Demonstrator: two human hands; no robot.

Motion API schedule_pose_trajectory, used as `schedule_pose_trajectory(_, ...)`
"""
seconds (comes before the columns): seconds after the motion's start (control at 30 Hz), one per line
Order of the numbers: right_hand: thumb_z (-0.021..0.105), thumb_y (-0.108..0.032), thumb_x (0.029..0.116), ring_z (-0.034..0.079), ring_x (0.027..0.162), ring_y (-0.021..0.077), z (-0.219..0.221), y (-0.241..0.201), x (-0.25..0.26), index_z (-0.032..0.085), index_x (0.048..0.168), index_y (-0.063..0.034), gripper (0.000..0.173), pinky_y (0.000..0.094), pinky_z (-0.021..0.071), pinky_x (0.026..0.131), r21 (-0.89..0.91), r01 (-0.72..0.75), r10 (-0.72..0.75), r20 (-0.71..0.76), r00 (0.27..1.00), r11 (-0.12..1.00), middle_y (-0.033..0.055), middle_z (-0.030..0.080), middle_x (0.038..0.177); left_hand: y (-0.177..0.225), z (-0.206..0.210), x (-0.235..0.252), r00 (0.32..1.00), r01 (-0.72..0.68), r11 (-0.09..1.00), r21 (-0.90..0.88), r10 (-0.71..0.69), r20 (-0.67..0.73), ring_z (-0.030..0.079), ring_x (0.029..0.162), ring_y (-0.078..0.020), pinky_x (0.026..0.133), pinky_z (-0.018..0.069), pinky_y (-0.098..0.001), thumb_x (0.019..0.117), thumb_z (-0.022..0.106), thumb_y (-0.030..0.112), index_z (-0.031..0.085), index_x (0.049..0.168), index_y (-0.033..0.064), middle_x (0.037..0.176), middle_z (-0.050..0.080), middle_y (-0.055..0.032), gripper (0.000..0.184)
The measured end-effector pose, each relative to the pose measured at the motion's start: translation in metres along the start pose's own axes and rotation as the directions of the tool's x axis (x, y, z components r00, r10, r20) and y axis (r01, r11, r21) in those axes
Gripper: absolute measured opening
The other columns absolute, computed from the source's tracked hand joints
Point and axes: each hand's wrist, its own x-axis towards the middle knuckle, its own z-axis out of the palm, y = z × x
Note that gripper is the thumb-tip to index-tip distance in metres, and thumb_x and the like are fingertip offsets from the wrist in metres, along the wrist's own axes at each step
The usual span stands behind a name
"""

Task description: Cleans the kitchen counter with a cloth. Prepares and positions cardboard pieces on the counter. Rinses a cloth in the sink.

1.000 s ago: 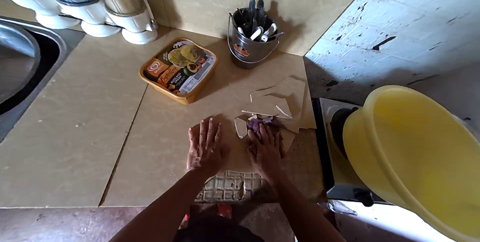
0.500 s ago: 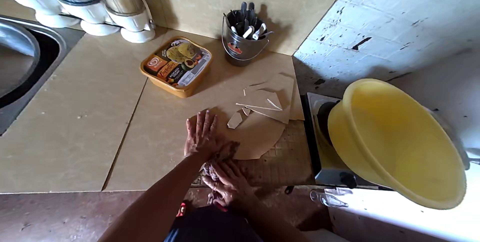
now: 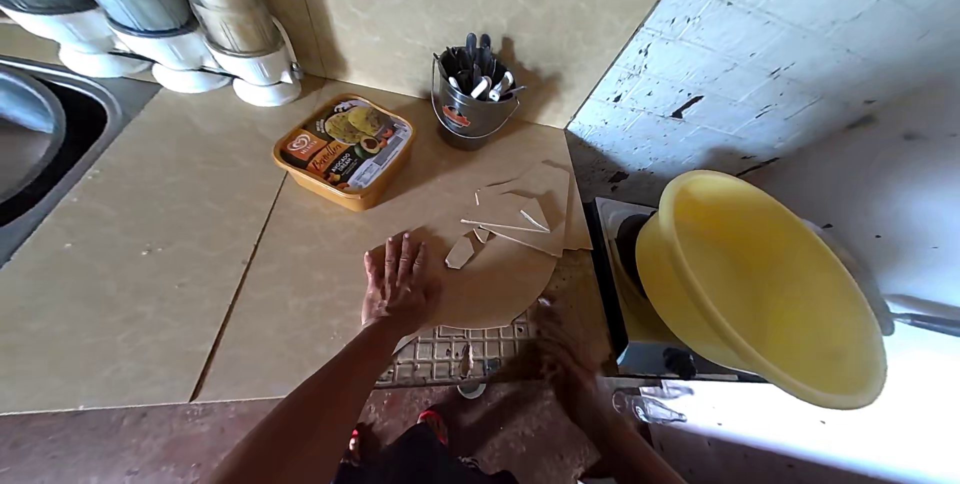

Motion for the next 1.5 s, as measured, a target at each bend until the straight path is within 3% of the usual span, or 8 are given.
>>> schedule_pose_trajectory(0.17, 0.065, -0.037, 0.0967, 0.046, 0.144, 0.0301, 0.08, -0.098, 0.04, 0.064, 0.141, -0.0283, 0.045, 0.0624, 0.0317, 0.117, 0.099, 0.372, -0.383, 0.33, 0.863, 0.923, -0.0004, 0.055, 0.152, -0.002, 0.001, 0.0, 1.0, -0.003, 1.0, 0.002, 0.003, -0.007, -0.002, 0.159, -0.0354, 0.121, -0.0038, -0.0656, 0.1055, 0.036, 0.053, 0.02, 0.164, 0.0115, 0.172, 0.006, -0.0155, 0.074)
schedule_pose_trajectory(0.27, 0.066, -0.028, 0.0967, 0.059, 0.13, 0.0223, 0.091, -0.09, 0.034, 0.071, 0.128, -0.0291, 0.032, 0.0492, 0.0478, 0.107, -0.061, 0.397, -0.381, 0.185, 0.906, 0.916, -0.0048, 0.065, 0.139, -0.006, 0.003, 0.0, 0.998, -0.035, 0.999, -0.007, 0.034, -0.058, 0.003, 0.159, -0.0393, 0.121, -0.0029, -0.0668, 0.1049, 0.035, 0.052, 0.024, 0.163, 0.0096, 0.171, 0.012, -0.0182, 0.073)
schedule_pose_trajectory(0.43, 0.076, -0.018, 0.0844, 0.066, 0.117, 0.0416, 0.03, 0.005, -0.011, 0.075, 0.122, -0.0113, 0.038, 0.0639, 0.0526, 0.093, -0.093, -0.062, 0.066, 0.04, 0.997, 0.994, 0.0133, 0.071, 0.128, -0.006, 0.007, -0.001, 0.991, -0.058, 0.998, -0.033, 0.054, -0.119, 0.008, 0.157, -0.0434, 0.121, 0.0017, -0.0685, 0.1035, 0.04, 0.051, 0.03, 0.161, 0.0075, 0.17, 0.017, -0.0208, 0.073)
schedule_pose_trajectory(0.57, 0.052, -0.01, 0.1015, 0.06, 0.123, 0.0474, -0.014, 0.046, 0.024, 0.069, 0.124, 0.0064, 0.033, 0.0585, 0.0467, 0.106, -0.032, -0.425, 0.425, -0.017, 0.905, 0.904, 0.0284, 0.065, 0.13, -0.005, 0.012, -0.001, 0.984, -0.061, 0.998, -0.033, 0.054, -0.169, 0.011, 0.157, -0.0454, 0.12, 0.0034, -0.07, 0.1031, 0.038, 0.052, 0.032, 0.161, 0.0074, 0.169, 0.02, -0.022, 0.073)
schedule_pose_trajectory(0.77, 0.037, -0.049, 0.1065, 0.013, 0.156, 0.0463, 0.012, 0.073, 0.098, 0.035, 0.157, 0.0005, 0.071, 0.0683, 0.004, 0.122, -0.16, -0.712, 0.724, 0.025, 0.689, 0.683, 0.0247, 0.024, 0.166, -0.002, 0.007, -0.002, 0.989, -0.025, 1.0, -0.006, 0.024, -0.145, 0.01, 0.157, -0.0436, 0.12, 0.0024, -0.0687, 0.1034, 0.037, 0.053, 0.03, 0.162, 0.0093, 0.169, 0.02, -0.0201, 0.073)
schedule_pose_trajectory(1.03, 0.056, -0.026, 0.1004, 0.047, 0.138, 0.05, 0.04, 0.035, 0.055, 0.058, 0.138, 0.0084, 0.051, 0.0604, 0.0334, 0.117, 0.01, -0.473, 0.472, -0.098, 0.876, 0.881, 0.0313, 0.052, 0.146, 0.0, 0.009, -0.004, 0.991, -0.028, 1.0, 0.004, 0.028, -0.132, 0.01, 0.157, -0.0454, 0.12, 0.0014, -0.07, 0.1039, 0.036, 0.052, 0.03, 0.162, 0.0122, 0.169, 0.019, -0.0201, 0.071)
schedule_pose_trajectory(1.2, 0.054, -0.057, 0.096, 0.024, 0.15, 0.0538, 0.042, 0.011, 0.071, 0.058, 0.147, -0.0174, 0.065, 0.0795, 0.015, 0.112, -0.157, -0.506, 0.512, 0.002, 0.859, 0.848, 0.0226, 0.032, 0.163, 0.0, 0.005, -0.006, 0.986, -0.096, 0.995, -0.018, 0.093, -0.138, 0.011, 0.154, -0.0531, 0.114, 0.0018, -0.0781, 0.1005, 0.043, 0.055, 0.034, 0.161, 0.0205, 0.169, 0.023, -0.0184, 0.071)
schedule_pose_trajectory(1.5, 0.048, -0.059, 0.0987, 0.027, 0.15, 0.0512, 0.041, 0.015, 0.075, 0.056, 0.148, -0.0175, 0.065, 0.0779, 0.0164, 0.113, -0.173, -0.502, 0.524, 0.115, 0.844, 0.847, 0.0219, 0.03, 0.165, -0.003, 0.01, -0.004, 0.969, -0.136, 0.991, 0.009, 0.135, -0.205, 0.017, 0.151, -0.0561, 0.112, 0.007, -0.081, 0.0996, 0.042, 0.056, 0.043, 0.157, 0.0139, 0.165, 0.031, -0.0207, 0.071)
